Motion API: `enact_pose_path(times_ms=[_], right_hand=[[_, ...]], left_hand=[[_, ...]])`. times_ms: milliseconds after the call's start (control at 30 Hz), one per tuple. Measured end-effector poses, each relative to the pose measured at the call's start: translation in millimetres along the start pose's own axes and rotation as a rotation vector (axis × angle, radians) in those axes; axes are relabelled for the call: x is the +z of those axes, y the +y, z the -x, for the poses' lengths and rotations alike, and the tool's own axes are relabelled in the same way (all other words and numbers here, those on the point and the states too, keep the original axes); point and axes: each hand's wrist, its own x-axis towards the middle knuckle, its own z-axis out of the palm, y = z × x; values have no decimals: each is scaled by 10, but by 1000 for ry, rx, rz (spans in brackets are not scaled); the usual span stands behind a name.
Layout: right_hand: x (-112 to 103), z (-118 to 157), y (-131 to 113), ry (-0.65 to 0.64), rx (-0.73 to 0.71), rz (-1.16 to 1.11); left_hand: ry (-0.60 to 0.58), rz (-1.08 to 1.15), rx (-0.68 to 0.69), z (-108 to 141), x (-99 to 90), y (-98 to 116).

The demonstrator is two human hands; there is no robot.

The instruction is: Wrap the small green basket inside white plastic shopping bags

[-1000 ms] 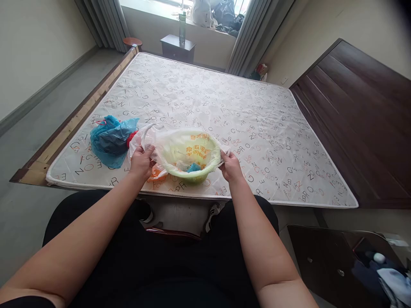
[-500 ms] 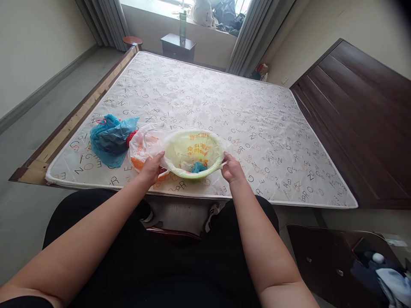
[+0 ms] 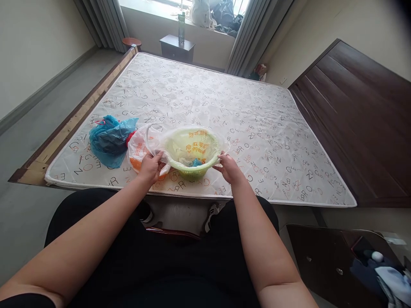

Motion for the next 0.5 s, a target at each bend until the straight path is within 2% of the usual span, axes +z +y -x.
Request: enact_pose_path(times_ms=[100, 233, 333, 500], right_hand=[[30, 57, -9, -83, 39, 151], [46, 34, 8, -100, 35, 135], [49, -32, 38, -5, -26, 77], [57, -120, 89, 184, -227, -93]], left_hand=[[7, 28, 15, -24, -16, -4], [-27, -47, 19, 3, -20, -35], [-93, -143, -8, 38, -16, -46], [-187, -339, -94, 65, -33, -24]])
